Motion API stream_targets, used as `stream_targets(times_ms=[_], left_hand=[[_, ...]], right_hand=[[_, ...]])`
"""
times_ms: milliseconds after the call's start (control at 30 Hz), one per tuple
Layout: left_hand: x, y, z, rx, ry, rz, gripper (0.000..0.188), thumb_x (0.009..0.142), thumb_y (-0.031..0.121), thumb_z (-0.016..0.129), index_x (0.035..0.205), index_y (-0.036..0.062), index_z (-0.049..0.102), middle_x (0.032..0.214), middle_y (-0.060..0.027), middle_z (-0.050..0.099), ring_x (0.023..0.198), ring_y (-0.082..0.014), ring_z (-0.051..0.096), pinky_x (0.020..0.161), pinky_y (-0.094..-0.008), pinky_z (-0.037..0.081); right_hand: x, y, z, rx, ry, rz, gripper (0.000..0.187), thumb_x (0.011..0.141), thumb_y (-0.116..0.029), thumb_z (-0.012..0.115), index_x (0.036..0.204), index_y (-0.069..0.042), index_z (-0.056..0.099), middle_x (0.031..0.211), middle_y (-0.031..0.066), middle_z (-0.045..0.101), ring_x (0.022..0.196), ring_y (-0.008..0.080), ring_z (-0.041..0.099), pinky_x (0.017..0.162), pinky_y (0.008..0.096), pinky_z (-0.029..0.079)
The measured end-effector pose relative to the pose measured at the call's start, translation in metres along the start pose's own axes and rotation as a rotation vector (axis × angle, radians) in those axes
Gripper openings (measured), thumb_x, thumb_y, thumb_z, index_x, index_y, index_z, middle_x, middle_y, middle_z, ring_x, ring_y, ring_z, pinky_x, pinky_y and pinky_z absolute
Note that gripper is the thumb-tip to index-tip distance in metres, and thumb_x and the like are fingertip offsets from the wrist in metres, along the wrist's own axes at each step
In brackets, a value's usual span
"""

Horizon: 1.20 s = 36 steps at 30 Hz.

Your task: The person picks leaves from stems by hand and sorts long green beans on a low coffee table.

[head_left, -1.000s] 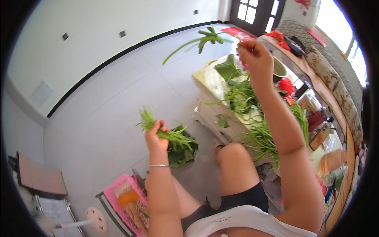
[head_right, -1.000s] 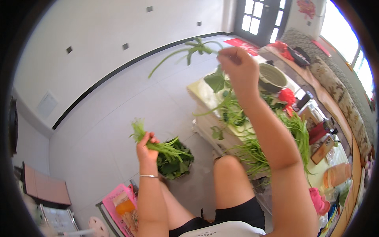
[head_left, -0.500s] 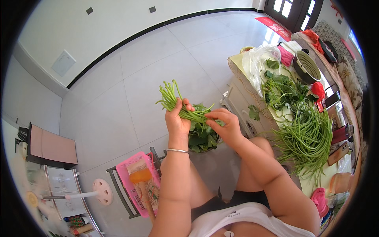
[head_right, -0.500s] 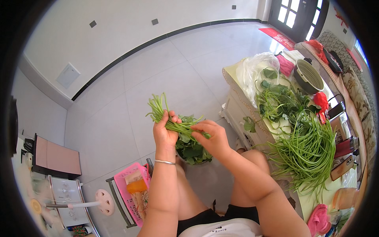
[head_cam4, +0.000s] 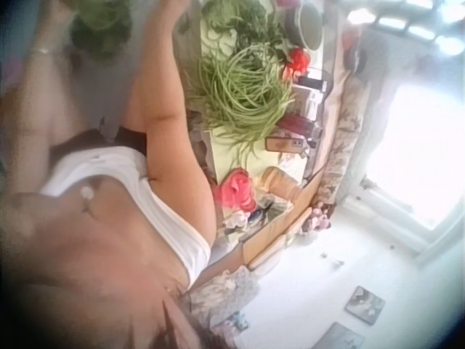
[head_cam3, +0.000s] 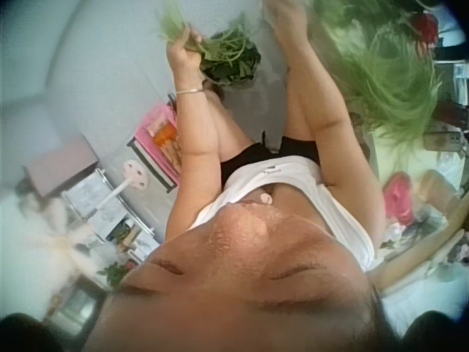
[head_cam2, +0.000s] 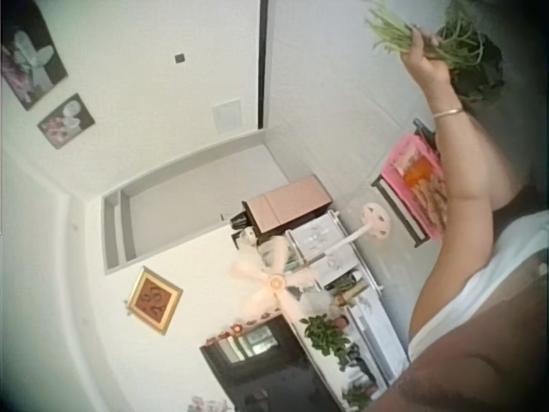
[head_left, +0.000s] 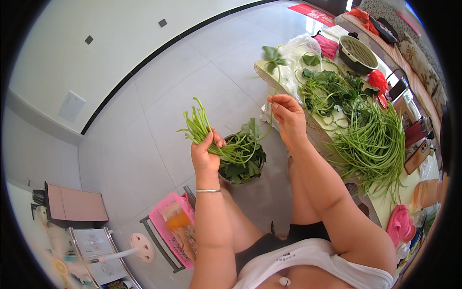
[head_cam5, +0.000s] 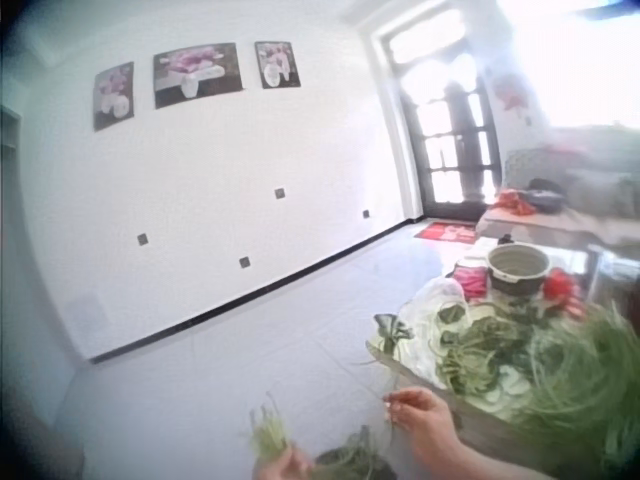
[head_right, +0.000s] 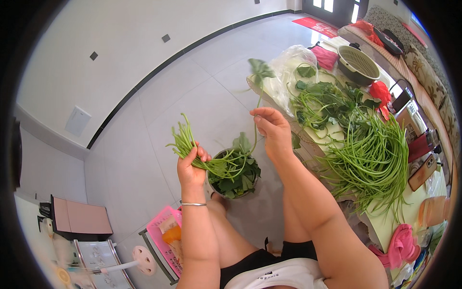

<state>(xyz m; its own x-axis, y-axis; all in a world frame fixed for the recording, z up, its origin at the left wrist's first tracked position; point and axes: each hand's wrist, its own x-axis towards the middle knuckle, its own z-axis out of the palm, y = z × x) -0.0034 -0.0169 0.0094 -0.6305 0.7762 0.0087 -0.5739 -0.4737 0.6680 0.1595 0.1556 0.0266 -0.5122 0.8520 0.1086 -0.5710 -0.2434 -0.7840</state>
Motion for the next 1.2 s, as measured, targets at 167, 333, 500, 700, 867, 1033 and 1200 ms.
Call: stream_targets(times_ms=[167,333,500,700,867,1033,1200], left_hand=[[-0.002,-0.01,-0.002,0.148,0.208,0.024,0.013,0.083,0.002,0.057,0.095,-0.0018,0.055,0.073,-0.0119,0.058,0.062,-0.0207,0.052,0.06,-0.0337,0.044],[-0.001,-0.012,-0.004,0.083,0.191,-0.016,0.017,0.084,0.005,0.059,0.099,-0.0002,0.054,0.082,-0.0146,0.061,0.068,-0.0218,0.055,0.063,-0.0363,0.046],[-0.006,-0.017,0.012,0.051,0.076,-0.13,0.019,0.084,0.006,0.061,0.101,-0.0001,0.056,0.1,-0.0212,0.064,0.079,-0.0269,0.061,0.068,-0.0374,0.051],[0.0,-0.021,0.005,-0.057,0.034,-0.053,0.025,0.082,0.004,0.062,0.106,0.0005,0.057,0.114,-0.0187,0.059,0.105,-0.028,0.057,0.087,-0.0387,0.049],[-0.001,-0.013,0.0,-0.176,0.007,-0.014,0.03,0.082,0.001,0.06,0.111,0.0,0.055,0.115,-0.018,0.059,0.109,-0.0287,0.054,0.096,-0.0392,0.044],[-0.002,-0.008,-0.002,-0.23,-0.044,-0.01,0.025,0.086,0.003,0.055,0.111,0.0011,0.052,0.1,-0.0126,0.06,0.101,-0.0273,0.054,0.093,-0.0397,0.043],[0.004,-0.002,-0.019,-0.193,0.035,0.04,0.016,0.09,0.008,0.052,0.106,0.0044,0.053,0.082,-0.0041,0.054,0.085,-0.021,0.051,0.076,-0.0361,0.042]], right_hand=[[-0.001,-0.002,0.004,-0.011,-0.006,-0.201,0.012,0.084,0.004,0.058,0.091,0.0,0.067,0.092,0.0041,0.062,0.081,0.0128,0.058,0.073,0.0247,0.046],[-0.001,-0.008,0.011,-0.126,-0.095,-0.317,0.016,0.087,0.006,0.054,0.094,0.001,0.068,0.108,0.0097,0.061,0.091,0.0168,0.059,0.083,0.0271,0.048],[-0.015,0.018,0.025,-0.175,-0.394,-0.205,0.022,0.085,0.01,0.051,0.097,0.002,0.068,0.12,0.0148,0.057,0.105,0.0234,0.06,0.091,0.0305,0.048],[-0.039,0.041,0.05,-0.286,-0.561,0.015,0.029,0.082,0.012,0.05,0.1,-0.001,0.069,0.115,0.0108,0.062,0.108,0.0195,0.058,0.092,0.0276,0.046],[-0.04,0.05,0.053,-0.266,-0.559,0.055,0.028,0.084,0.011,0.049,0.1,-0.001,0.068,0.113,0.0091,0.062,0.106,0.018,0.058,0.092,0.0279,0.045],[-0.038,0.054,0.046,-0.306,-0.535,0.17,0.029,0.083,0.007,0.051,0.106,-0.001,0.066,0.115,0.0093,0.061,0.109,0.0182,0.056,0.094,0.0286,0.044],[-0.031,0.034,0.041,-0.3,-0.463,0.349,0.022,0.081,0.003,0.05,0.094,0.0,0.067,0.088,0.0106,0.067,0.073,0.0119,0.062,0.061,0.0209,0.047]])
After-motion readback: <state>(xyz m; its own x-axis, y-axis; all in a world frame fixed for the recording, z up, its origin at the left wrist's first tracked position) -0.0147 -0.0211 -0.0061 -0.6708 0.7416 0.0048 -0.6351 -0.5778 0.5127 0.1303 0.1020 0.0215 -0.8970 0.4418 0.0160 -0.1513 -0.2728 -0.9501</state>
